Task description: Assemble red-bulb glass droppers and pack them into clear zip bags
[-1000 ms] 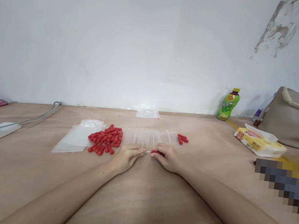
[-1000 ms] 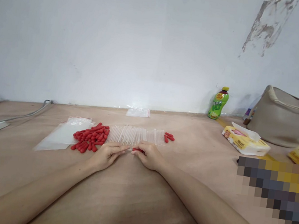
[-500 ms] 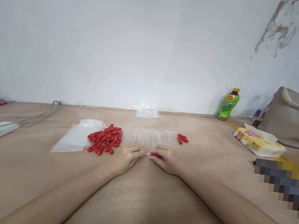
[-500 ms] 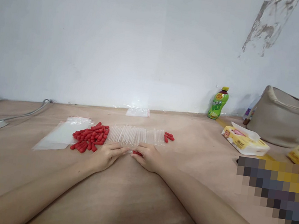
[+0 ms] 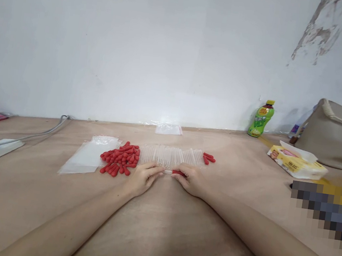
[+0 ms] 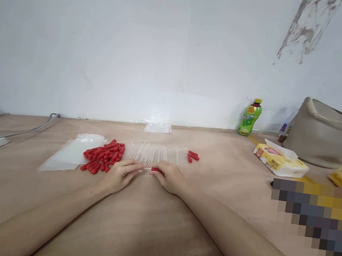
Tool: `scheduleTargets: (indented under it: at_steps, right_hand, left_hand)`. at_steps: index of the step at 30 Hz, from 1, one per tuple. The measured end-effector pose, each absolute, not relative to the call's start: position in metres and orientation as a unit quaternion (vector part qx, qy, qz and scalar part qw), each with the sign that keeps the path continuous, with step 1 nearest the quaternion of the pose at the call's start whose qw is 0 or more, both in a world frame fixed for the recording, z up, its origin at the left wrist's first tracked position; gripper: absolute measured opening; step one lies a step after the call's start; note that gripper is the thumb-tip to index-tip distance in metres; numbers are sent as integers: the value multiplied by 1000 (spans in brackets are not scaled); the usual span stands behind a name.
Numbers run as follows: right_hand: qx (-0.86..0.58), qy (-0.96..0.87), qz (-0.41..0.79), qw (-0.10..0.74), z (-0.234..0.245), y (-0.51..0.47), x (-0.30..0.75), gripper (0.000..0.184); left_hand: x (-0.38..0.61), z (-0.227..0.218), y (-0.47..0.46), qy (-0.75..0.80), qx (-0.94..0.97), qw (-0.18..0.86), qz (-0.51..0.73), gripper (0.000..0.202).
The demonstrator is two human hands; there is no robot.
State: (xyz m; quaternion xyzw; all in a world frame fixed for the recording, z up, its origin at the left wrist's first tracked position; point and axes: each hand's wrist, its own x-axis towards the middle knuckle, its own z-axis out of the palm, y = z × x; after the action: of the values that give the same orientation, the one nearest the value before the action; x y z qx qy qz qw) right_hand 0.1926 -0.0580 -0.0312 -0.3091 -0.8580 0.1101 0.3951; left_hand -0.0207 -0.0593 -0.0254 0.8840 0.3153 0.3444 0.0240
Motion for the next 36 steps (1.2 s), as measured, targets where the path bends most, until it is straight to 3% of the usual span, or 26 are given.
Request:
scheduleTargets:
  at_steps: [28, 36]
  right_hand:
    - [-287, -878, 118, 364, -30, -57, 187, 18]
    - [-335, -783, 276, 446, -24, -58, 184, 18]
  left_hand:
    - [-16, -32, -55, 273, 902, -11, 334, 27]
    - [-13, -30, -59, 321, 860, 35, 394, 28]
